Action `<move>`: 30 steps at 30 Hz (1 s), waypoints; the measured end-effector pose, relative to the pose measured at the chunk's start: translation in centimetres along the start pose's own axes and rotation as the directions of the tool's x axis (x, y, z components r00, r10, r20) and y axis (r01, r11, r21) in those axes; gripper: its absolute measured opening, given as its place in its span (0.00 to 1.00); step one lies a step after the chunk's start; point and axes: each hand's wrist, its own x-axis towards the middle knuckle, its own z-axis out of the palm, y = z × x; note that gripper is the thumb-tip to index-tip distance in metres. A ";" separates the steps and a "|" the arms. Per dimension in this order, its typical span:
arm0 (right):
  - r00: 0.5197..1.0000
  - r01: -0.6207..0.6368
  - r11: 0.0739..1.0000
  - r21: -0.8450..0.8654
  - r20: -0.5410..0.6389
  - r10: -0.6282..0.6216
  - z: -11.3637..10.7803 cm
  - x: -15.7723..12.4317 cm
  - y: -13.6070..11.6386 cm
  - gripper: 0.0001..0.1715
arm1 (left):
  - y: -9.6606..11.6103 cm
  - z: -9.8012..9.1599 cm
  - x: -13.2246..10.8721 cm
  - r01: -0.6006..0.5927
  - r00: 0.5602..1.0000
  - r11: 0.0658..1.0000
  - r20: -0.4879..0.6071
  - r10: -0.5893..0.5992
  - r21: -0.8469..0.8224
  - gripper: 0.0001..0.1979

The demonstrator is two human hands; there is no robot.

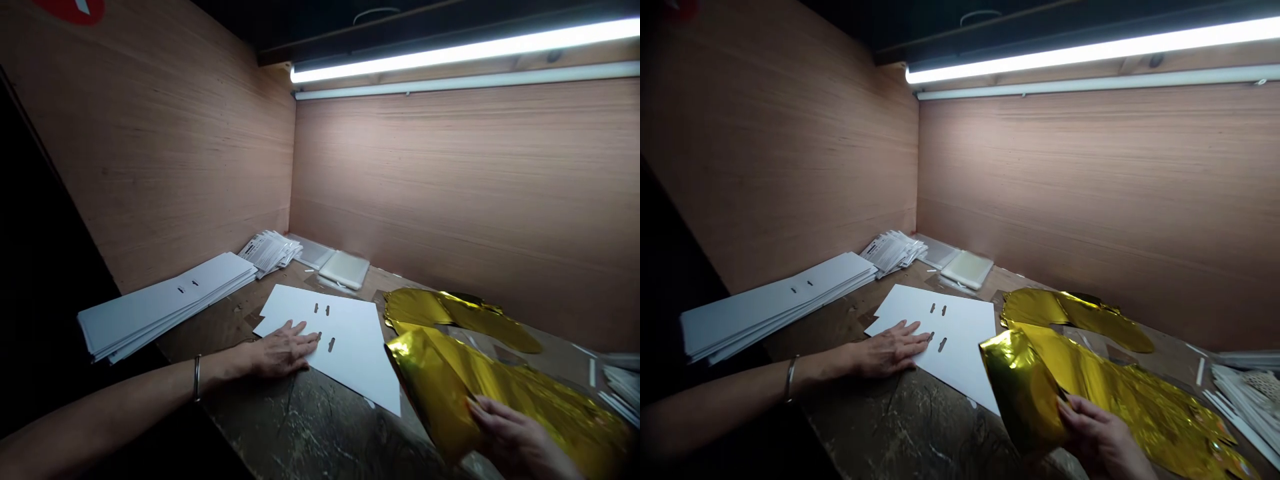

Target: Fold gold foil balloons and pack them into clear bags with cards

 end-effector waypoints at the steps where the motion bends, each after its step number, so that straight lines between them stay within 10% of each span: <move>1: 1.000 0.006 0.999 -0.041 0.017 -0.005 0.9 0.4 0.0 0.11 | 0.6 -0.2 -0.3 -0.055 0.998 0.998 -0.002 0.055 0.015 0.20; 5: 0.995 -0.068 0.938 -0.341 0.047 0.089 3.7 2.8 1.2 0.11 | 1.8 -0.3 -1.1 -0.151 0.988 0.988 0.023 0.151 0.016 0.22; 8: 0.987 -0.135 0.869 -0.477 0.009 0.158 4.4 4.1 2.3 0.13 | 1.5 0.3 -1.6 0.223 0.957 0.975 -0.192 -0.216 0.018 0.26; 12: 0.989 -0.138 0.833 -0.536 -0.032 0.144 4.7 4.2 2.8 0.12 | -0.4 0.8 -1.6 0.663 0.549 0.654 -0.358 -0.755 -0.364 0.21; 16: 0.993 -0.115 0.808 -0.578 -0.033 0.118 4.7 3.8 2.8 0.11 | -2.5 -0.4 -1.1 0.553 0.405 0.370 -0.148 -0.902 -0.746 0.16; 20: 0.996 -0.078 0.804 -0.590 -0.012 0.088 4.6 3.5 3.0 0.10 | -1.9 -2.4 -1.2 0.419 0.465 0.273 -0.054 -0.884 -0.866 0.17; 24: 0.996 -0.073 0.801 -0.595 -0.011 0.083 4.6 3.4 3.0 0.10 | 2.7 -2.0 -1.0 -0.095 0.679 0.061 -0.109 -0.726 -0.994 0.22; 26: 0.997 -0.069 0.791 -0.608 -0.013 0.077 4.7 3.2 2.8 0.09 | 5.3 -0.7 -0.3 -0.197 0.665 0.011 -0.142 -0.733 -0.980 0.20; 30: 0.999 -0.052 0.742 -0.668 -0.026 0.047 4.5 2.5 2.6 0.07 | 8.2 1.2 1.2 0.007 0.546 0.355 -0.294 -0.785 -0.935 0.16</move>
